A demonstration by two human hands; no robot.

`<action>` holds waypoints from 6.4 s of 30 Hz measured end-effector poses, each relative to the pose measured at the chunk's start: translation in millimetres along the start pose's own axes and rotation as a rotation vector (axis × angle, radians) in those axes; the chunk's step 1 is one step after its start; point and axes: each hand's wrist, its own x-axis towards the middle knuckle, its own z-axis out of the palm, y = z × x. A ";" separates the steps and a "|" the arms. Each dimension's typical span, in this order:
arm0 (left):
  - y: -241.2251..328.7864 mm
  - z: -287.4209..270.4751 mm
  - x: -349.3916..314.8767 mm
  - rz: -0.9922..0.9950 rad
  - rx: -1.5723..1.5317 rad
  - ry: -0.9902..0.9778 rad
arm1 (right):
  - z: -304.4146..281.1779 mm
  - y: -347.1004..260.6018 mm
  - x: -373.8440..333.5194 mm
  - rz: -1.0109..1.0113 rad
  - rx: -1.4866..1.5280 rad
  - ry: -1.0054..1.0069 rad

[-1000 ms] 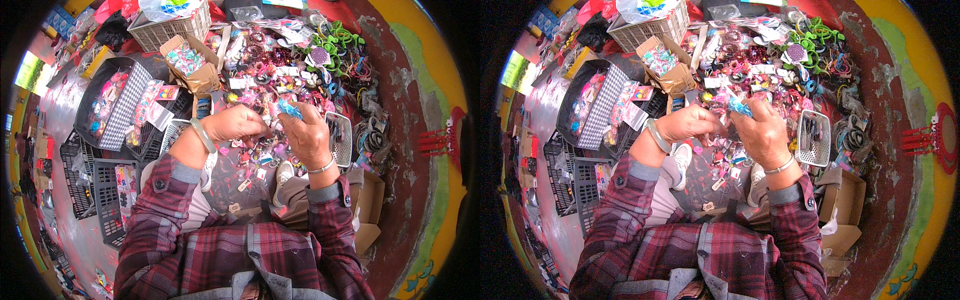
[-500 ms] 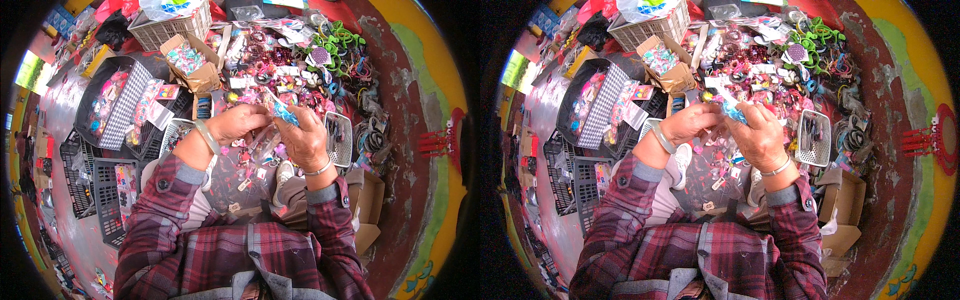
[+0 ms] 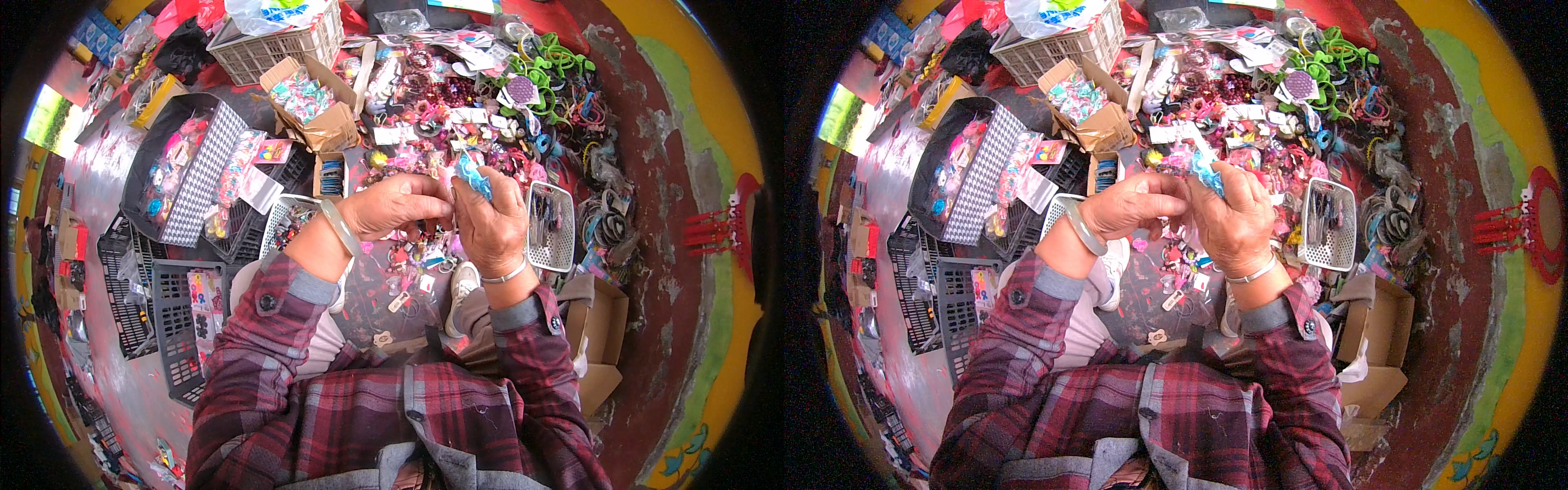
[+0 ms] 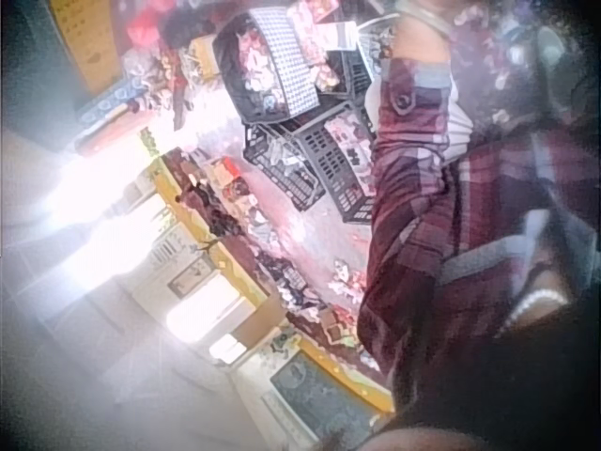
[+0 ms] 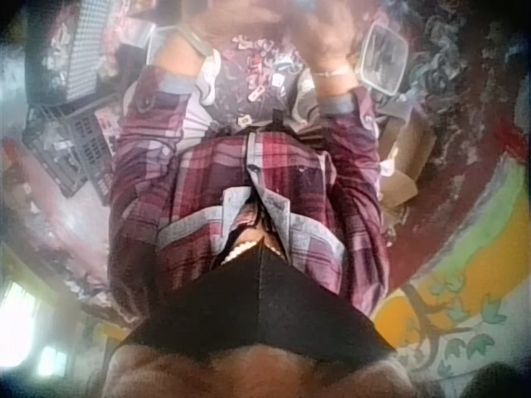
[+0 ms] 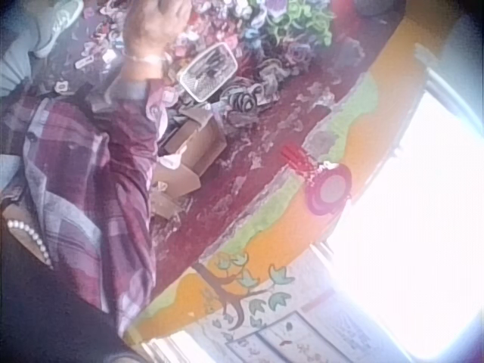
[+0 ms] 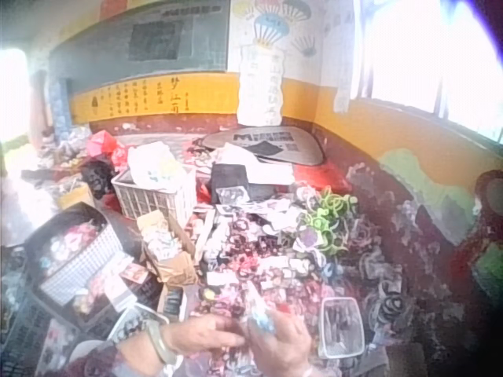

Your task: The person sits on the floor and sorts through various hair accessories, including hair ties and clips. They pick up items, examine them, and place them into different baskets or piles.

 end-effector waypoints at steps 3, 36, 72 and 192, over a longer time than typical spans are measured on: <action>-2.8 2.8 1.4 0.074 -0.091 -0.006 | 4.4 -2.2 -0.1 0.070 0.057 0.060; -1.8 5.5 13.5 0.205 -0.143 0.173 | 0.0 -3.7 9.9 0.392 0.515 0.077; -8.3 -3.7 12.6 0.231 0.080 0.383 | -10.3 16.3 3.0 0.514 0.486 -0.472; -15.5 18.8 40.9 0.543 -0.608 0.261 | 9.7 14.3 -0.7 1.397 1.475 -0.022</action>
